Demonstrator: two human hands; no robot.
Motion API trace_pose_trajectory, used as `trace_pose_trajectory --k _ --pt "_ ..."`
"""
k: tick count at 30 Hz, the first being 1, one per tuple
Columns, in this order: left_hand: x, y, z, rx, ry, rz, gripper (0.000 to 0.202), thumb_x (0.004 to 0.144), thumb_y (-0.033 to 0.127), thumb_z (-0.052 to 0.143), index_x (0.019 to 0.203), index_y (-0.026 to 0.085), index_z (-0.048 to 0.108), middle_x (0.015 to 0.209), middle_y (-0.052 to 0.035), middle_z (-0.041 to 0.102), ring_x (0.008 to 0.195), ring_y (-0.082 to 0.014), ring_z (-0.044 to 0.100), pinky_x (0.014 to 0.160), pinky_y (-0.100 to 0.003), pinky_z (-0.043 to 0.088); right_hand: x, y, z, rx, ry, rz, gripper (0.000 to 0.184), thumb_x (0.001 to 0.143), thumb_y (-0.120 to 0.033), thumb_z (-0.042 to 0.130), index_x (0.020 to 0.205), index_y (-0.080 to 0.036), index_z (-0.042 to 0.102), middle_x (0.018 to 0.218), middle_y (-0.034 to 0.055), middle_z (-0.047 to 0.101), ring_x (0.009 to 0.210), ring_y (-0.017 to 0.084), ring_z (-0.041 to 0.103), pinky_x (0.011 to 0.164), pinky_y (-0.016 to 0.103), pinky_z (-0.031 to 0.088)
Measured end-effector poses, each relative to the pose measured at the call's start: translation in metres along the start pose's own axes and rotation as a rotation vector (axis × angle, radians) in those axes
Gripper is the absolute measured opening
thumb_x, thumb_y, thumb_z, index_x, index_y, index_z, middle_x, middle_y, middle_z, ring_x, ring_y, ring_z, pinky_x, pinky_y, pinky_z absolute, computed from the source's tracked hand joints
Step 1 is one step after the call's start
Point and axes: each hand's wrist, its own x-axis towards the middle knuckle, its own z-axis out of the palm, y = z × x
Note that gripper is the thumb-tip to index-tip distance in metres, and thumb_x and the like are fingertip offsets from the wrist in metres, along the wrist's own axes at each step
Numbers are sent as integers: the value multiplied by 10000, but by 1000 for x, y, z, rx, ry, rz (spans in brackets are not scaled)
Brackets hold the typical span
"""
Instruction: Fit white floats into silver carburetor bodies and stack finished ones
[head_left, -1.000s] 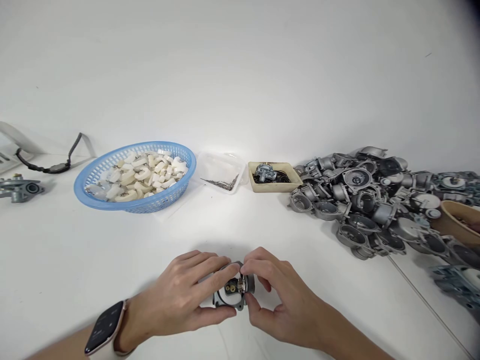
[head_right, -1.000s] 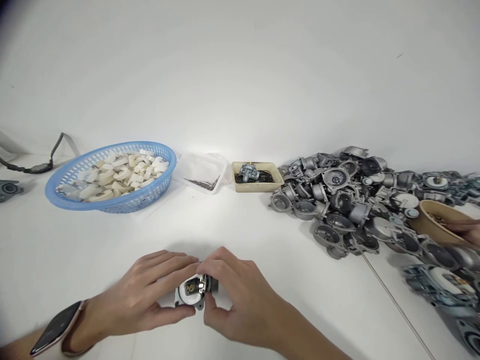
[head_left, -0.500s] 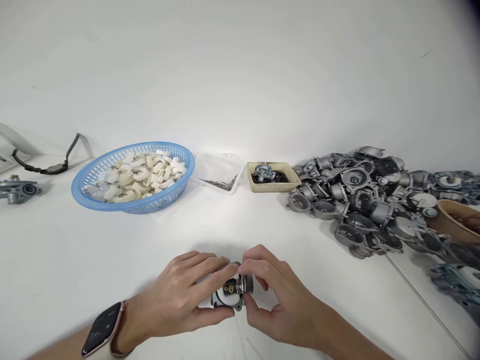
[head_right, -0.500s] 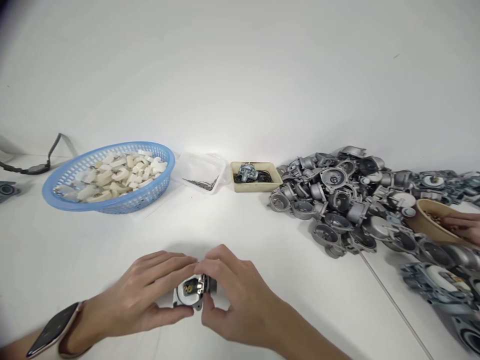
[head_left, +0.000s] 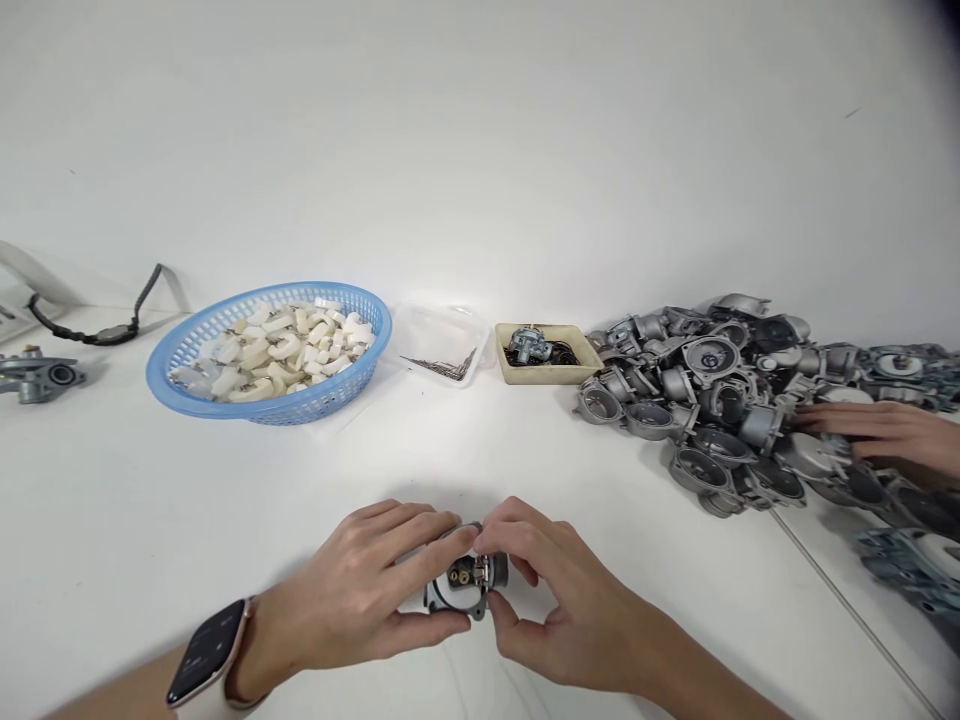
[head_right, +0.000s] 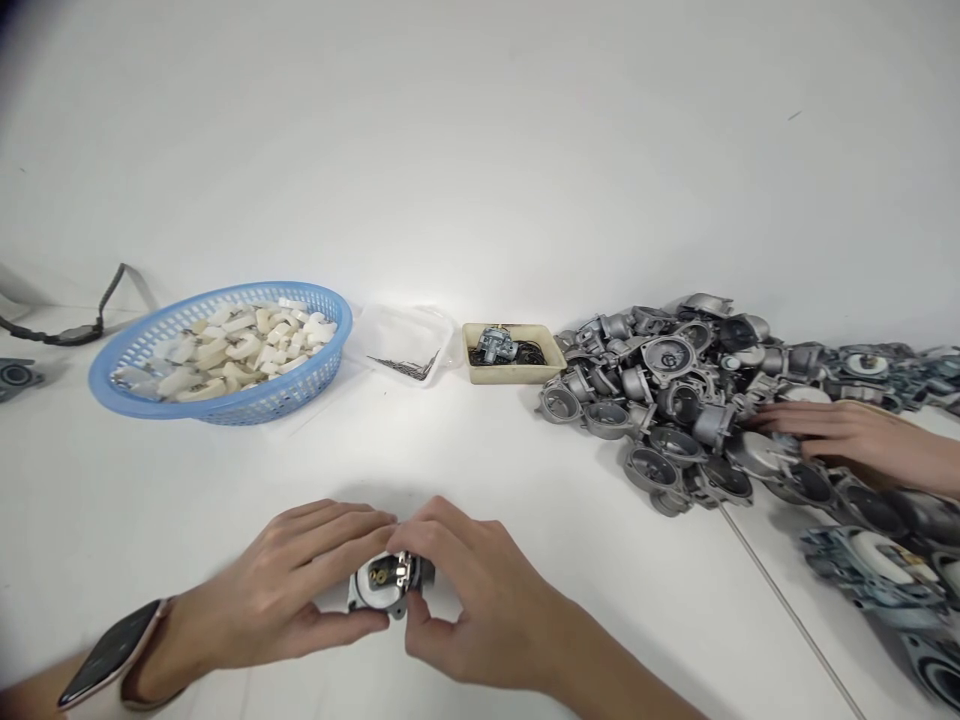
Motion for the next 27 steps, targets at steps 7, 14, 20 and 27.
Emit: trace_pose_trajectory --k 7,14,20,27 --pt "-1 -1 1 -5 -21 0 503 946 405 660 1348 141 509 1143 -116 700 1006 -249 682 839 -367 560 1 0 0 -26 6 -13 502 769 -12 500 1213 -245 472 936 -12 579 698 91 473 644 207 396" --pt "1 -2 1 -1 -7 2 504 940 411 670 1334 136 516 1147 -113 701 1001 -249 686 819 -373 563 -1 -1 -1 -58 5 -48 520 745 -26 546 1217 -232 471 1001 7 573 687 90 461 631 211 407" --pt "-1 -2 1 1 -7 6 503 945 425 660 1335 140 520 1151 -119 703 1004 -251 687 827 -371 567 0 0 0 -56 20 -44 511 747 -13 541 1202 -235 474 1007 6 571 728 95 470 612 203 383" --pt "-2 -3 3 1 -21 -3 523 932 423 678 1346 146 518 1157 -115 701 1006 -252 685 823 -377 569 0 0 0 -54 10 -21 513 756 -15 553 1213 -238 481 1017 6 571 748 93 483 611 200 386"
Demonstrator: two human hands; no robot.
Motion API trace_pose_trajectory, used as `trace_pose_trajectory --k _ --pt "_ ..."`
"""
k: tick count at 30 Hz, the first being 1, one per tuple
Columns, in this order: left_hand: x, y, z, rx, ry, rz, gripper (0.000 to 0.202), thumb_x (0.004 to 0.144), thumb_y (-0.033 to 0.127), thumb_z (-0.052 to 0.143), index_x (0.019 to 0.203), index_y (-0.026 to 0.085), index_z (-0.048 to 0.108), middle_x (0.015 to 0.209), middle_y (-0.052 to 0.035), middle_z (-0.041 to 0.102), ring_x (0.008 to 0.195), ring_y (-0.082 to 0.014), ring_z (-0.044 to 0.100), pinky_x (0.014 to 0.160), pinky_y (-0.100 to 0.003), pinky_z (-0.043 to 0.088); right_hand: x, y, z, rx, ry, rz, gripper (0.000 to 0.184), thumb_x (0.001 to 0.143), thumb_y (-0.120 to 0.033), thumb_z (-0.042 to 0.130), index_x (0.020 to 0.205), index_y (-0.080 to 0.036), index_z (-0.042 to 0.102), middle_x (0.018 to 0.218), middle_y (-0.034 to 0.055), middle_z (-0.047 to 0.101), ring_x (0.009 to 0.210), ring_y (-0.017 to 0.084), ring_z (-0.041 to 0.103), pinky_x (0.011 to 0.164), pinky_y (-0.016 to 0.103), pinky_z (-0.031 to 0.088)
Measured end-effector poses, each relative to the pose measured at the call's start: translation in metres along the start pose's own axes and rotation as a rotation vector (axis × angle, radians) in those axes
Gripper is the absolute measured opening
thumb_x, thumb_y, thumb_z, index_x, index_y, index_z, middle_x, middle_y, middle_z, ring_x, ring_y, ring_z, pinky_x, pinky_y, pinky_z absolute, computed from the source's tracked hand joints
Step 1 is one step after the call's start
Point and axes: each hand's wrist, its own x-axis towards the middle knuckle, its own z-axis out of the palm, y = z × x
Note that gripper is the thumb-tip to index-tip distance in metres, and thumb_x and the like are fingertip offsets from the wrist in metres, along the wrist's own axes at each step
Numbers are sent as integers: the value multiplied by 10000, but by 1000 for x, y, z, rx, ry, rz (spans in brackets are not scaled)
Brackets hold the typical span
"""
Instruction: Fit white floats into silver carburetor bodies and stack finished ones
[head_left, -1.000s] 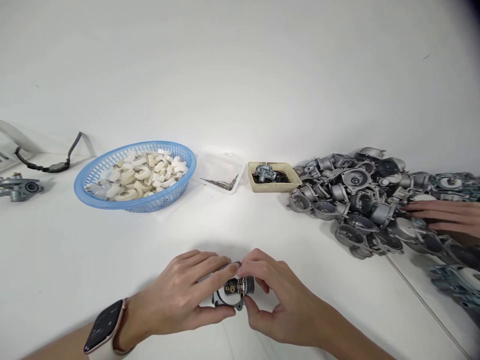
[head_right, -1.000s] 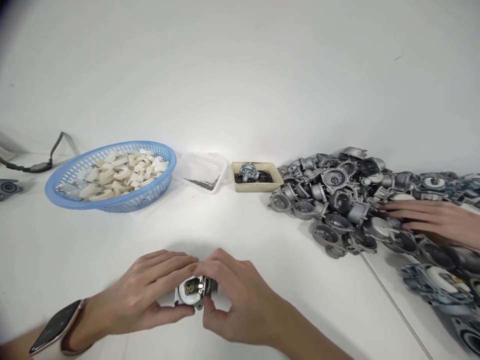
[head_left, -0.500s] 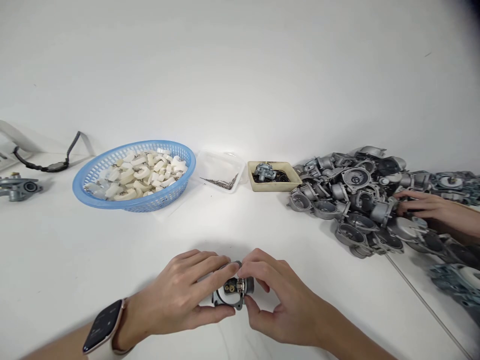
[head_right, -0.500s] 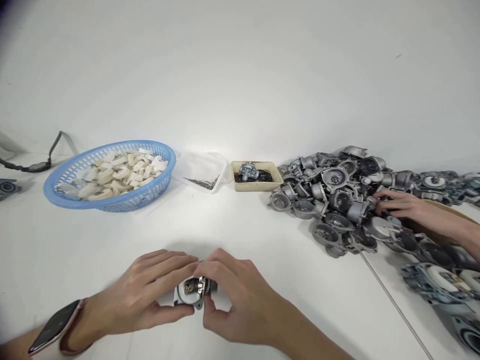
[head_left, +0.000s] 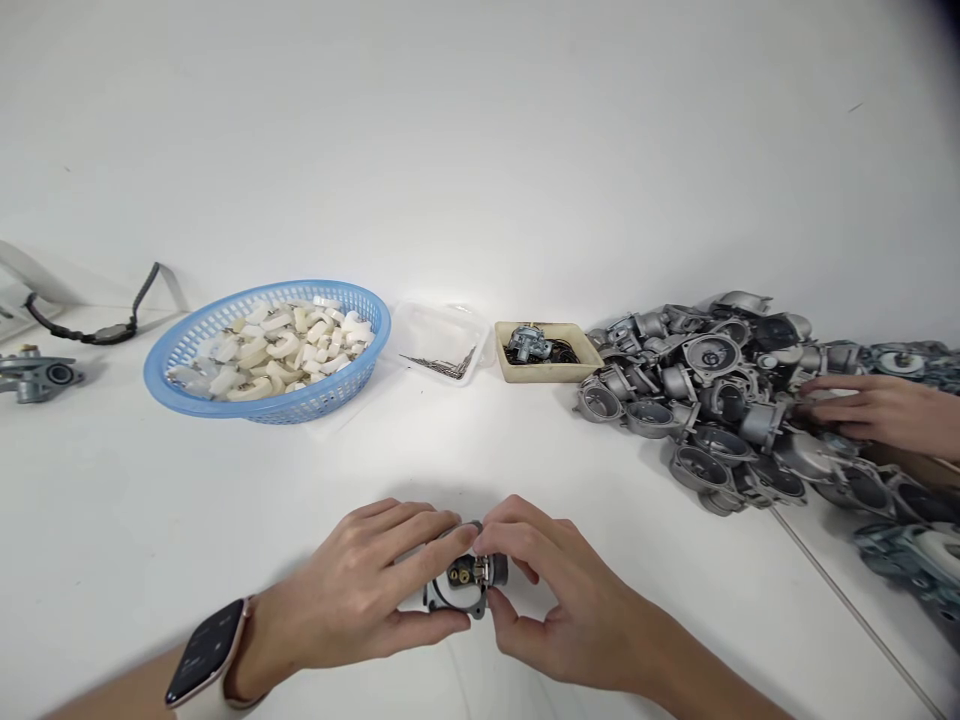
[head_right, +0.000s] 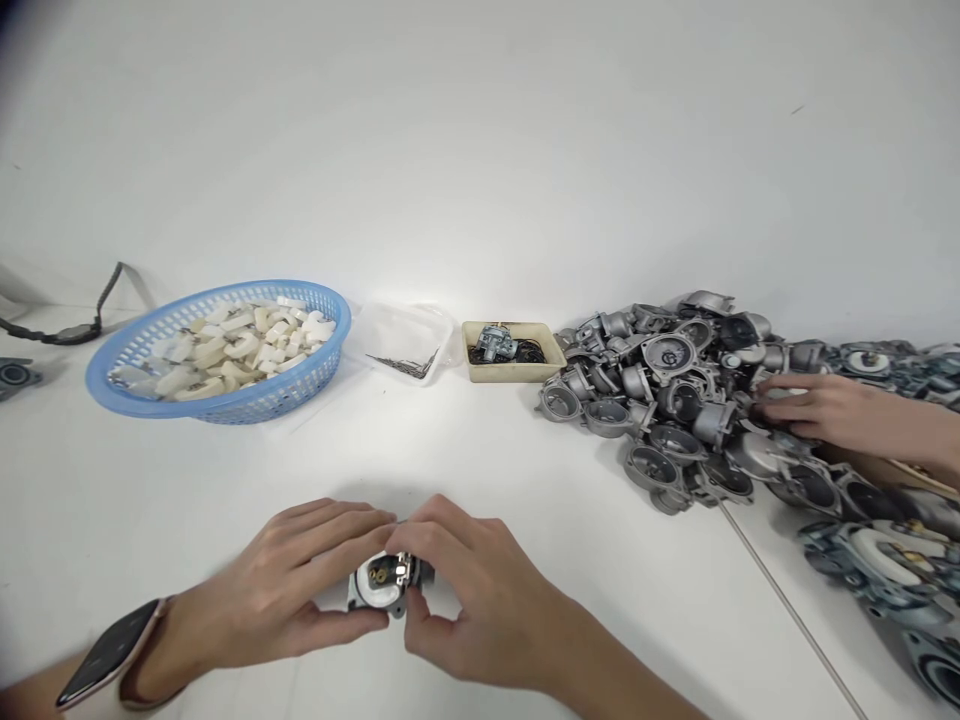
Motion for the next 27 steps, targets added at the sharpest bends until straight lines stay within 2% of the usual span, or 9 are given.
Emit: trace_pose_trajectory --k 12,27 --pt "0 1 0 3 16 1 517 929 429 682 1332 146 523 1152 -112 704 997 -248 688 833 -373 569 0 -1 2 -4 14 -31 488 769 -18 534 1206 -226 476 1003 16 557 853 108 531 607 199 391" --pt "0 1 0 -5 32 -11 514 925 410 692 1330 146 517 1129 -111 705 983 -238 688 810 -358 564 0 -1 0 -15 -5 9 514 765 1 529 1214 -242 478 1023 14 570 835 102 524 603 194 388"
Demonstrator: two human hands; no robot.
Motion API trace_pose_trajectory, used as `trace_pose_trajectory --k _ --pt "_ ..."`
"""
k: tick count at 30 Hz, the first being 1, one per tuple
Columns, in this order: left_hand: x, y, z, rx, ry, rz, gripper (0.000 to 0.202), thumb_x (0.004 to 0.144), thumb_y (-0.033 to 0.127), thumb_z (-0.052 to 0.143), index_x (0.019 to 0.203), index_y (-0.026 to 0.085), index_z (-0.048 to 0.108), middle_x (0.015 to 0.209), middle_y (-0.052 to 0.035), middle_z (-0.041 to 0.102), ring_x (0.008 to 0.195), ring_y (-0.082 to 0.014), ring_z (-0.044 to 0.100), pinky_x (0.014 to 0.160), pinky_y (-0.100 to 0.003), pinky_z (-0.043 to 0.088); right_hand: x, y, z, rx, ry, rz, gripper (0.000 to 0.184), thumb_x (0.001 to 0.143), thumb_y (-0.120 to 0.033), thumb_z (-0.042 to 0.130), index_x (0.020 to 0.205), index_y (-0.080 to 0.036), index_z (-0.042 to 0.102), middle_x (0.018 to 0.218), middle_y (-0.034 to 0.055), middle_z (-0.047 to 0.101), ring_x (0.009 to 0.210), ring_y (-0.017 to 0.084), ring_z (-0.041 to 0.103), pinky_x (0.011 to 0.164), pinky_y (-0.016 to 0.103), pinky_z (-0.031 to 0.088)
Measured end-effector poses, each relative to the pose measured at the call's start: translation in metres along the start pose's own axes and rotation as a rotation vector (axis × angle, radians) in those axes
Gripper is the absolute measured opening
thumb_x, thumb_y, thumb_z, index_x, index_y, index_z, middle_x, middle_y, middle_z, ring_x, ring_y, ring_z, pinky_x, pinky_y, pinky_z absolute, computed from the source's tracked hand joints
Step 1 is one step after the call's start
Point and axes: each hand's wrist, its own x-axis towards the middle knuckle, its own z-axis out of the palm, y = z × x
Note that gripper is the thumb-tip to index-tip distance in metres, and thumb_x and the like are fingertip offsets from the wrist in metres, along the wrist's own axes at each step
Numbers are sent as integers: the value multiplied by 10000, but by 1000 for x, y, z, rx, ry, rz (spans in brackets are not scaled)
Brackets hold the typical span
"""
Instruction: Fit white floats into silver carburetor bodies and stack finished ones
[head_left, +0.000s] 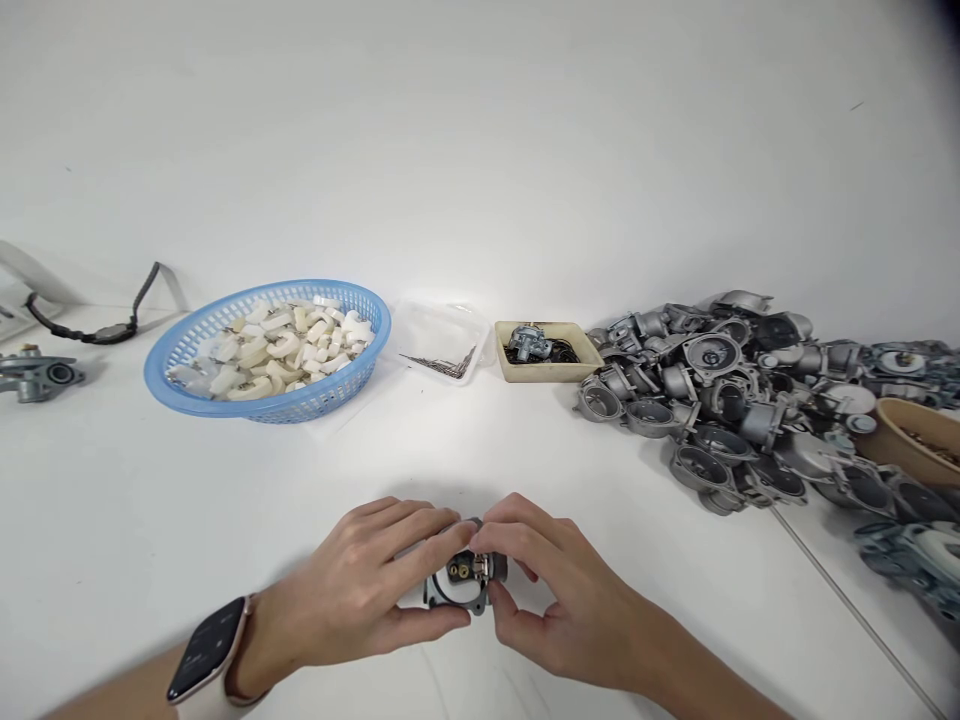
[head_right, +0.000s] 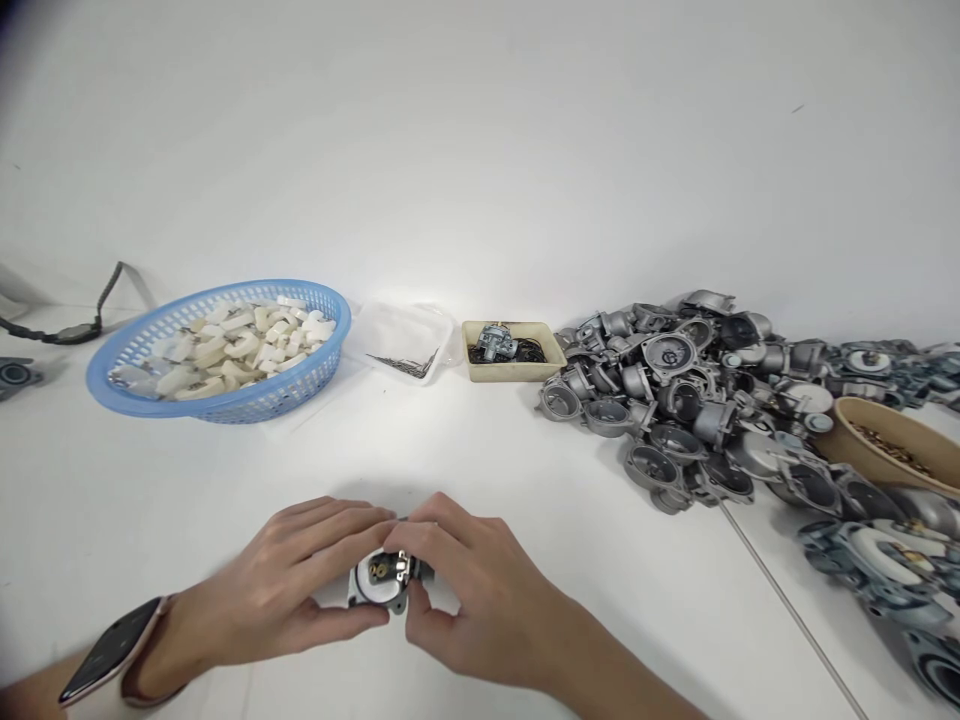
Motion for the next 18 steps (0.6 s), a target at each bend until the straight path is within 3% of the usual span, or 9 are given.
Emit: trace_pose_trajectory --k 18 --pt "0 0 0 2 -14 0 514 926 410 687 1334 146 518 1136 -116 704 988 -246 692 811 -372 579 1 0 0 20 -7 -9 496 788 -17 508 1228 -242 478 1020 27 563 833 112 534 592 198 390"
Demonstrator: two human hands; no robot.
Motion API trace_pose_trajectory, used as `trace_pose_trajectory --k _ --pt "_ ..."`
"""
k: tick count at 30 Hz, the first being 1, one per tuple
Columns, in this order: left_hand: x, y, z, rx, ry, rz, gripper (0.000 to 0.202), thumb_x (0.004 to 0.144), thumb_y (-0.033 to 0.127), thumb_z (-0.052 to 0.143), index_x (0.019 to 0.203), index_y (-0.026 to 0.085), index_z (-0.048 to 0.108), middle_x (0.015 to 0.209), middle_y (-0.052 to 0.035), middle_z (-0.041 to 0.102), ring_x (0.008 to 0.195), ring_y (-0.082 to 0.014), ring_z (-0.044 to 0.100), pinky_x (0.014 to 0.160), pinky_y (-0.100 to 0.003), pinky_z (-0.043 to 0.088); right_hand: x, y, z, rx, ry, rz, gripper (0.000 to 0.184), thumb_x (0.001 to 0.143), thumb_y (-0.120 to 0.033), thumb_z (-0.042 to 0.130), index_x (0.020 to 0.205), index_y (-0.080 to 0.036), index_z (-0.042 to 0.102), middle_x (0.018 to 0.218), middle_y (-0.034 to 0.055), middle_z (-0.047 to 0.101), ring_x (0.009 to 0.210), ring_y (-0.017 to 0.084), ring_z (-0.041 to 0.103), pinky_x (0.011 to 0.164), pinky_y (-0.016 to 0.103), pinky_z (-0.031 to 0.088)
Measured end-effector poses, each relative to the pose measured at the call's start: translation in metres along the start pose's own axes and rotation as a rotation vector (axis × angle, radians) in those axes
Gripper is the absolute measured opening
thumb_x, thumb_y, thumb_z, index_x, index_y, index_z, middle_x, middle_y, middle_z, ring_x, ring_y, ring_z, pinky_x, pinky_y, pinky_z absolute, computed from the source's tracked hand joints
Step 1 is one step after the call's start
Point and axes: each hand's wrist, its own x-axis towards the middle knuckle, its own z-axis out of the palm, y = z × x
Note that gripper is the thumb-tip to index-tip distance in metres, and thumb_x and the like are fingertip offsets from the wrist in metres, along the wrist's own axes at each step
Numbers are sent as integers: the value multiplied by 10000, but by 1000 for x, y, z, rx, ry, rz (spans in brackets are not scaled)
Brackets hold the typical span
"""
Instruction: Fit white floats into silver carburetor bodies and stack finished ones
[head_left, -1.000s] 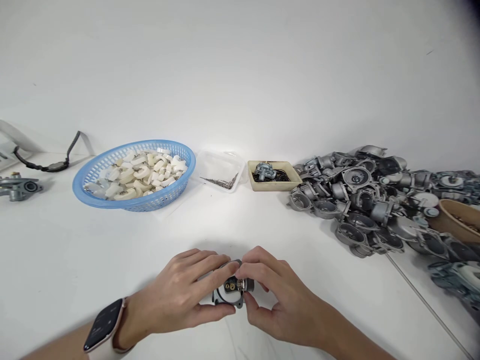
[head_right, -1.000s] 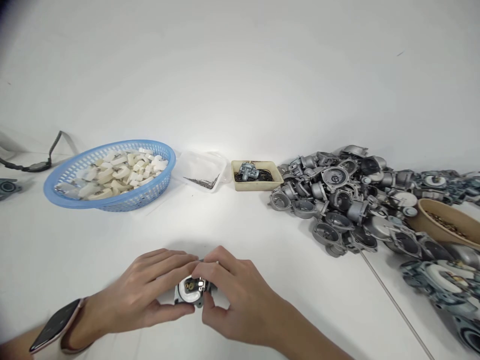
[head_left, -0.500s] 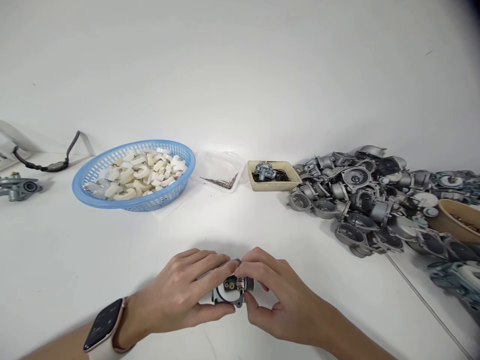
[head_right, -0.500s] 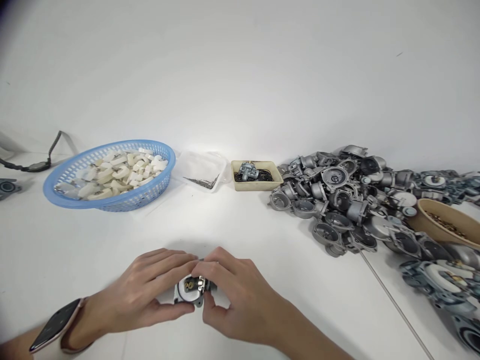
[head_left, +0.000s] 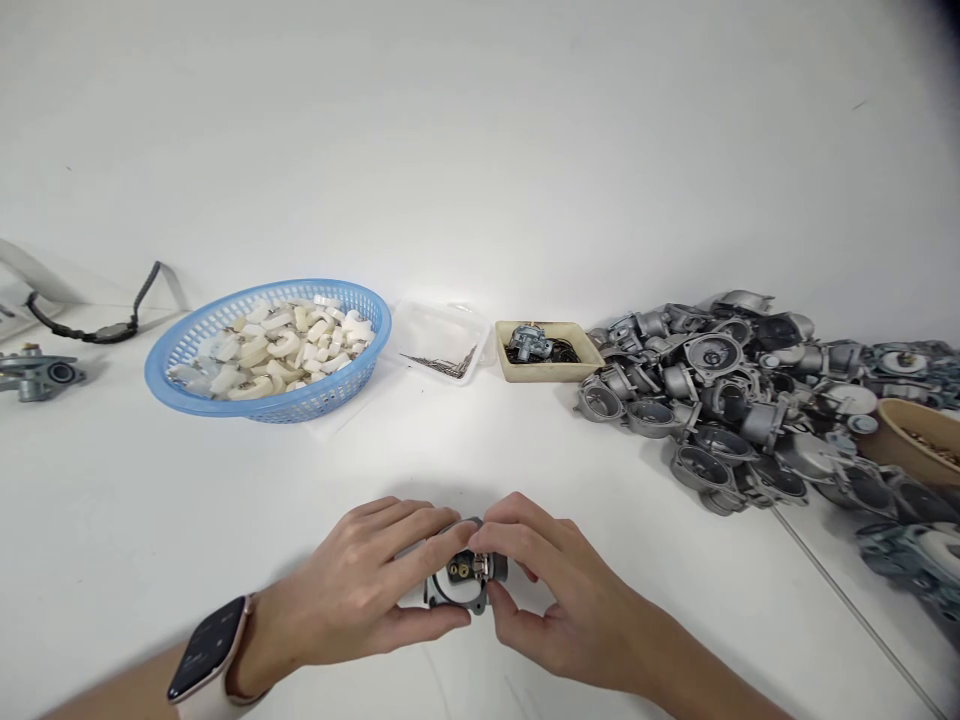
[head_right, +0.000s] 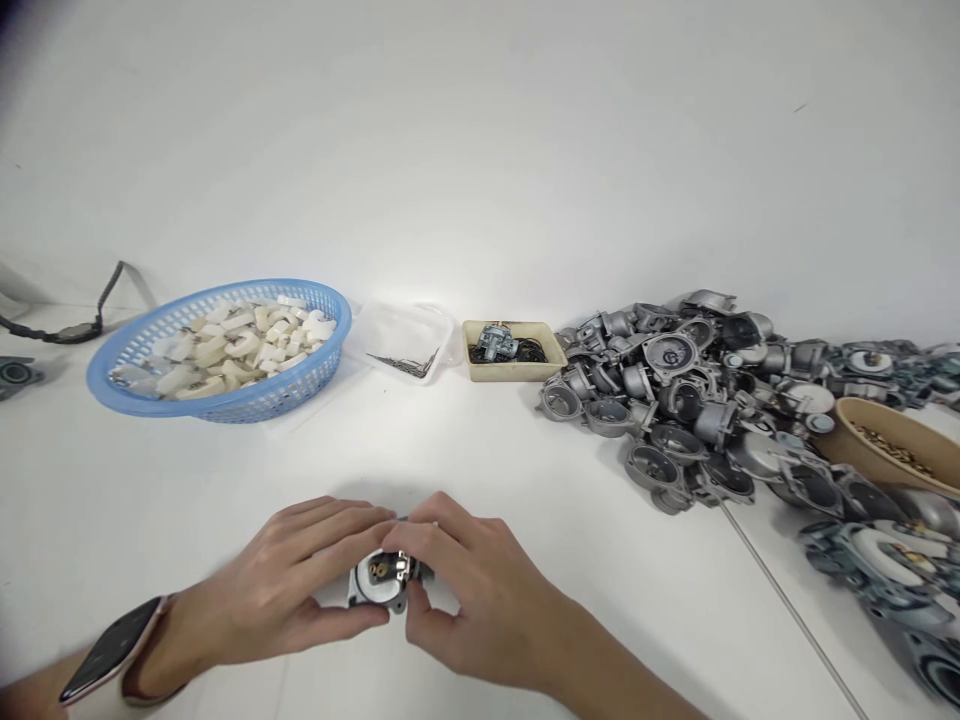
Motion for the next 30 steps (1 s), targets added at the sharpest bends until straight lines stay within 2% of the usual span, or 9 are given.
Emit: trace_pose_trajectory --k 7,14,21,27,30 --pt "0 -1 1 3 -3 -1 501 933 418 677 1328 148 527 1135 -116 705 991 -241 691 823 -364 577 -1 -1 0 -5 -10 26 487 798 -11 498 1226 -243 488 1024 18 576 818 104 525 606 195 391" --pt "1 1 -1 17 24 12 498 928 411 680 1314 133 532 1126 -128 706 990 -253 701 822 -363 585 -2 1 -1 -46 -20 -8 491 785 -36 512 1228 -240 464 1021 32 581 853 129 549 612 213 404" --pt "1 0 -1 24 19 15 487 936 419 665 1310 134 537 1128 -132 707 990 -254 705 823 -364 591 -1 0 1 -47 -16 -18 514 794 -47 527 1263 -244 455 1043 40 571 896 137 560 682 230 468" --pt "1 0 -1 16 9 16 498 935 421 669 1317 133 529 1110 -130 709 966 -244 703 801 -362 592 -1 0 0 -22 -1 0 514 781 -20 513 1240 -247 468 1034 26 575 850 113 553 596 193 404" --pt "1 1 -1 13 -2 9 499 934 417 672 1319 135 527 1126 -125 704 982 -245 699 813 -368 591 0 0 0 -29 -15 -14 515 779 -38 534 1246 -242 463 1039 28 579 881 126 559 625 212 418"
